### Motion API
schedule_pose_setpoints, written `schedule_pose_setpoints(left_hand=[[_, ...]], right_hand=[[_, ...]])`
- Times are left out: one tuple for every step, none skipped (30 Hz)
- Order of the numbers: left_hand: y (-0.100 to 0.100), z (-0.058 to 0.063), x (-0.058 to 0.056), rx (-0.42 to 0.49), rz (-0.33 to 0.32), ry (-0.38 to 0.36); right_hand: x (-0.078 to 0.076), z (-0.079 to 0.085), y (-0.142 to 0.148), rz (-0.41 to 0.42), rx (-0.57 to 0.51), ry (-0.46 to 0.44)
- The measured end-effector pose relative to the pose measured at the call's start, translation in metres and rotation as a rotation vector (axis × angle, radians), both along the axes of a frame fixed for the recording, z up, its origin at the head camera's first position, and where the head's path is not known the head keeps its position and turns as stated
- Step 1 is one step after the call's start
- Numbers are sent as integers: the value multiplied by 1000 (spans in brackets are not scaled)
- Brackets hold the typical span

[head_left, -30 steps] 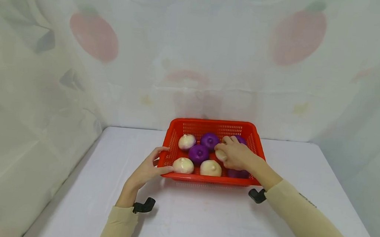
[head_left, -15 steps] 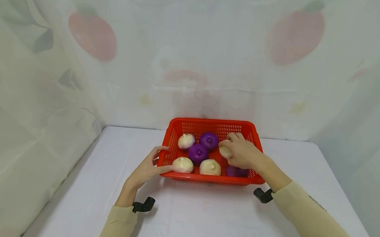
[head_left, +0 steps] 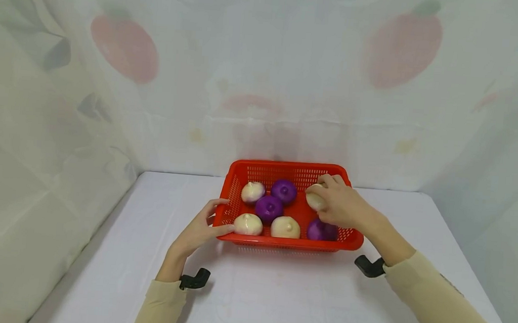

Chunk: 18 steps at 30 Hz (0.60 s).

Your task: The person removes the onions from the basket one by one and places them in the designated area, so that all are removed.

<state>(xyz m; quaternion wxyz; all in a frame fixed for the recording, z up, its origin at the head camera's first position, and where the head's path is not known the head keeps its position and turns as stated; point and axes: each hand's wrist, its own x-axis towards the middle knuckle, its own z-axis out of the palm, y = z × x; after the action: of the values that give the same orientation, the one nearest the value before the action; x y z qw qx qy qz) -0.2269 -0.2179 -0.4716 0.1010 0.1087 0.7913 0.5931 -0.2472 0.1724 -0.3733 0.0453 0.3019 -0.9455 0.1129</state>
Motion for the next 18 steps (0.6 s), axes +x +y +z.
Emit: schedule_pose_setpoints(left_hand=[[0,0,0,3,-1,-1],[0,1,0,3,-2,-2],[0,1,1,0,-2,-1],[0,1,1,-1,-2,-1],[-1,1,1,-2,-1,0],[-1,1,1,-3,-2,0],[-1,1,0,-1,-2,0],[-1,2,0,-1,-1,-1],[-1,2,0,-3,-1,-1],[-1,2,0,-2,0,-3],[0,2,0,-1,0,-3],[0,2,0,-2,0,-4],[0,2,0,-3,1,-5],[0,2,0,-2,0,-5],[0,2,0,-2,-1,-6],[0,2,0,-1,-1,-6],[0,2,0,1,-2,-6],[0,2,0,1,-2,-7]], right_hand=[[1,2,1,0,-3,2],[2,4,2,-2,-7,3],[3,5,3,-5,-7,4],[3,7,4,-9,-8,6],[4,8,5,-12,-5,8],[4,9,7,-15,-6,11],[5,11,8,-20,-5,13],[5,12,9,-26,-6,14],[6,14,11,-31,-7,14],[6,15,13,-35,-12,16],[6,16,14,-42,-13,18],[6,17,16,-49,-14,21],[6,19,18,-58,-12,24],[6,20,21,-68,-13,26],[6,21,23,-77,-12,28],[6,22,25,-87,-14,29],[6,23,28,-100,-14,27],[6,24,30,-109,-16,30]])
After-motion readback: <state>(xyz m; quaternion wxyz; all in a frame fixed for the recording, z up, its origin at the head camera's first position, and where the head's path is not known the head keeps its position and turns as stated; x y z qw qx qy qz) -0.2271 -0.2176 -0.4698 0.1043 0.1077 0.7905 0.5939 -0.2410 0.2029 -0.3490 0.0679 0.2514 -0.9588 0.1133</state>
